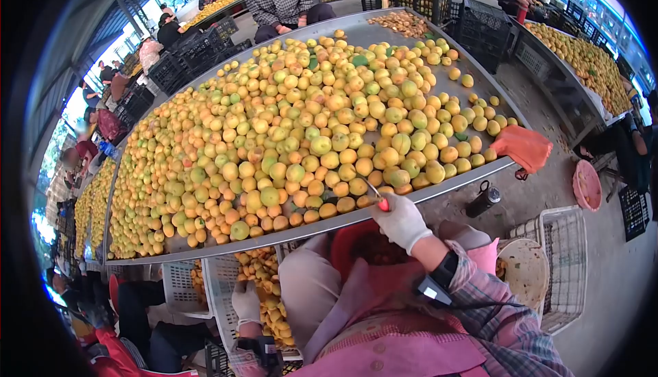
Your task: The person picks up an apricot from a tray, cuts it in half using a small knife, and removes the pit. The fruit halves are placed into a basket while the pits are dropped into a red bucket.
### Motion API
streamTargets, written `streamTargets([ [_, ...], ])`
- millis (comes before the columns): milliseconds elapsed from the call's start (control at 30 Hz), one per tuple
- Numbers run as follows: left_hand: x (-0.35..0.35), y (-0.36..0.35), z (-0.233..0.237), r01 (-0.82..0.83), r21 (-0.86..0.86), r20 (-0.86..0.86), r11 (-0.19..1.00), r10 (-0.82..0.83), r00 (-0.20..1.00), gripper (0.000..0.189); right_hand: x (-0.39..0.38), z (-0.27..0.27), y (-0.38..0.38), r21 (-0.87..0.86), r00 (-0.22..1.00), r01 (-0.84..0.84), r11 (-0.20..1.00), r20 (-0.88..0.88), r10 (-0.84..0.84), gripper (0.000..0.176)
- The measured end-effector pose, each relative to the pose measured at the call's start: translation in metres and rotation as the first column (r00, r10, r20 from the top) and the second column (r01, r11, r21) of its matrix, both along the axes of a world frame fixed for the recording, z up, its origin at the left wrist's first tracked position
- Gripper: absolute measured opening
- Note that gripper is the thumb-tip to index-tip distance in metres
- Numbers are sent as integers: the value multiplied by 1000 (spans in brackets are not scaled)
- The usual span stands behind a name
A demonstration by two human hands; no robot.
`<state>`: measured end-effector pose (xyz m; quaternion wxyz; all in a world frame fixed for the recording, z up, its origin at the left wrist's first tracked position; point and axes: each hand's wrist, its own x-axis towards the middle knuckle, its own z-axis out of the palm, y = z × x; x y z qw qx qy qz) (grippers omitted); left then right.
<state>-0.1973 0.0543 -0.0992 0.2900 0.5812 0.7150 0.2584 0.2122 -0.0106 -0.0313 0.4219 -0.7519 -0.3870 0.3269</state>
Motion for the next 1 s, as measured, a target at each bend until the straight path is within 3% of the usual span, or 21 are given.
streamTargets([
  [33,-8,0,-7,8,33,-135,999,-3,991,34,4,-2,13,50,999,12,999,50,-14,30],
  [67,-4,-3,-5,-19,54,-7,998,19,1000,29,9,-7,28,5,999,10,1000,38,-10,31],
  [100,-7,0,-15,-26,58,-4,998,26,1000,29,11,-6,40,33,995,28,999,100,-31,31],
  [167,-12,8,-44,-80,131,226,988,48,973,24,18,-24,68,126,924,27,992,376,-73,30],
  [200,-5,10,-36,-112,-60,412,992,127,902,21,21,-28,82,132,922,15,991,381,-65,30],
  [300,36,13,2,-62,-87,507,994,98,856,18,25,-37,116,17,917,71,997,393,-72,31],
  [333,50,13,9,-64,5,578,998,49,815,16,26,-40,124,-41,907,90,995,417,-65,30],
  [367,58,16,15,-25,-18,627,1000,31,778,15,28,-45,132,-97,896,113,989,441,-59,30],
  [467,82,18,42,27,-61,649,998,19,760,14,28,-47,140,-192,900,110,975,436,-16,29],
  [567,106,18,61,42,-10,760,999,-19,649,14,27,-36,139,-240,892,81,967,450,37,29],
  [633,122,17,78,92,-38,813,995,-22,582,15,21,-19,135,-377,871,12,926,459,176,31],
  [700,130,19,79,115,-54,792,992,-28,610,15,23,-18,137,-416,889,-5,909,415,195,32],
  [767,137,22,77,201,-47,779,978,-90,621,18,24,-26,137,-342,898,21,940,419,133,33],
  [833,147,22,78,177,-48,795,983,-70,603,19,23,-34,136,-295,908,53,954,412,77,33],
  [933,153,23,77,253,-82,833,964,-73,548,21,18,-45,129,81,914,84,993,390,-109,38],
  [967,155,23,75,248,-89,833,965,-65,550,21,14,-42,124,74,915,80,994,389,-102,38],
  [1000,160,22,75,274,-106,877,956,-40,479,19,10,-39,118,199,959,8,980,275,-64,38],
])
